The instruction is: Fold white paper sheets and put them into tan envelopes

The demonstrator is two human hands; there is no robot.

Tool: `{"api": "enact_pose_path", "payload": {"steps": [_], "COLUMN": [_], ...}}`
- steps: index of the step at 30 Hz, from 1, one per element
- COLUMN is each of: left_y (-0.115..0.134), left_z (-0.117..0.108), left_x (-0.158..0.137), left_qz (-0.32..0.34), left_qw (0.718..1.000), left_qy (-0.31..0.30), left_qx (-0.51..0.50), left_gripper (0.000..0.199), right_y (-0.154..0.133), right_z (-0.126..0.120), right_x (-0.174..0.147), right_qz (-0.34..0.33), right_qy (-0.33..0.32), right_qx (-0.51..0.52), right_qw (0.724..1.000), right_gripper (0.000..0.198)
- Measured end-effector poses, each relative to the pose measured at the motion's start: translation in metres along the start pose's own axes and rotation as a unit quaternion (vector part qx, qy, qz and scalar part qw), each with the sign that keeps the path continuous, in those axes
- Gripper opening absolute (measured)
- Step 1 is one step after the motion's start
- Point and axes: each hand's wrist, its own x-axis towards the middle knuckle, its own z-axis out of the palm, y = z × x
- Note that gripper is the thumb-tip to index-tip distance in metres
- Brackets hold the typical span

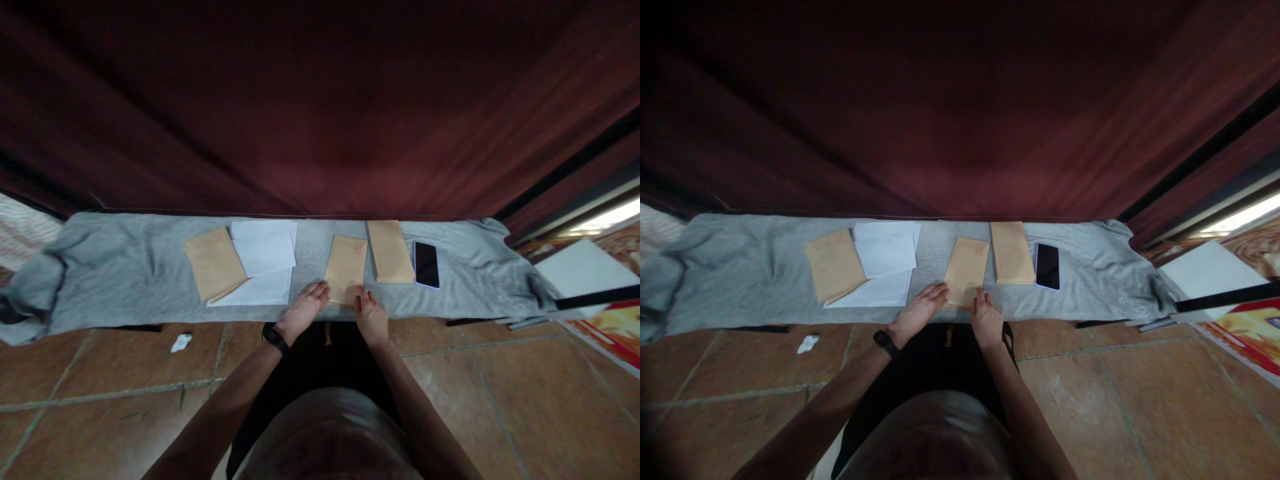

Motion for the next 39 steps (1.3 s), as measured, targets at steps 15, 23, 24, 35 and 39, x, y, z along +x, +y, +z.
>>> {"api": "enact_pose_path", "payload": {"steps": [15, 23, 24, 35, 39], "left_y": [0.009, 0.008, 0.008, 0.005, 0.006], "left_z": [-0.026, -0.013, -0.011, -0.001, 0.001], "left_x": [-0.002, -0.009, -0.01, -0.012, -0.01], "left_qz": [0.024, 0.0, 0.002, -0.043, -0.067], "left_qw": [0.993, 1.0, 1.0, 0.989, 0.98], "left_qy": [-0.072, 0.007, 0.018, 0.093, 0.116], "left_qx": [0.09, 0.011, 0.001, -0.106, -0.145], "left_gripper": [0.041, 0.035, 0.031, 0.029, 0.029], "right_y": [0.019, 0.024, 0.025, 0.026, 0.025], "right_z": [0.009, 0.007, 0.007, 0.019, 0.022], "right_x": [-0.008, -0.004, -0.003, -0.001, -0.002], "right_qz": [-0.17, -0.219, -0.218, -0.178, -0.165], "right_qy": [0.065, 0.031, 0.029, 0.062, 0.073], "right_qx": [0.036, 0.088, 0.094, 0.174, 0.198], "right_qw": [0.983, 0.971, 0.971, 0.966, 0.963], "right_gripper": [0.038, 0.036, 0.035, 0.028, 0.026]}}
